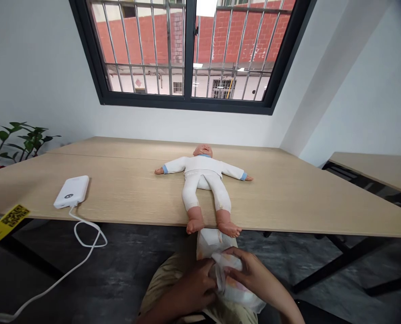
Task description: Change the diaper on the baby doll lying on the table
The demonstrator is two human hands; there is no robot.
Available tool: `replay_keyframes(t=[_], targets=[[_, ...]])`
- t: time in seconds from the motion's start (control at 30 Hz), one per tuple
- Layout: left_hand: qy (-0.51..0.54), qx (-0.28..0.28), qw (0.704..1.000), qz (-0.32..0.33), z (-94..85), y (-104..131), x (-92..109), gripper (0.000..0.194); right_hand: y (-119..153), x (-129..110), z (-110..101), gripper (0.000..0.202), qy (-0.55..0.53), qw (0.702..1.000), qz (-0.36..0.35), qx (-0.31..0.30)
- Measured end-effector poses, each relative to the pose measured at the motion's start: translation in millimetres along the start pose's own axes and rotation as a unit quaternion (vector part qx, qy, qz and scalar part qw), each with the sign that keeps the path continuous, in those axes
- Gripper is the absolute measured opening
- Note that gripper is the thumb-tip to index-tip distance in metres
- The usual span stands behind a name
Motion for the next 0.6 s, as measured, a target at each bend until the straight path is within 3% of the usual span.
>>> replay_keyframes(t=[0.1,0.3,0.43,0.6], targets=[[0.025,0.002,0.999,-0.036,-4.8,2.4,2.6,0.022,3.0,1.8,-3.4,0.028,0.003,1.000,0.000,0.004],[0.065,-0.005,0.993,-0.100,-3.9,2.9,-3.9,0.067,7.4,-0.3,-5.7,0.030,0.034,0.999,0.011,-0.002],[0.072,0.001,0.990,-0.125,0.5,3.3,-13.4,0.072,6.2,2.1,-2.2,0.028,0.058,0.998,0.000,-0.018],[0.093,0.036,0.988,-0.119,-1.0,2.3,-9.8,0.069,8.6,15.3,0.8,0.030,0.072,0.997,0.011,-0.004]])
Point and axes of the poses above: each hand's wrist, its own y-axis away from the middle knuckle, its own z-axis out of the palm, x = y × z, the point moved 4 cm from there along -y, towards the middle knuckle, and after that the axes turned 4 degrees about -z, right-handed, at the moved point
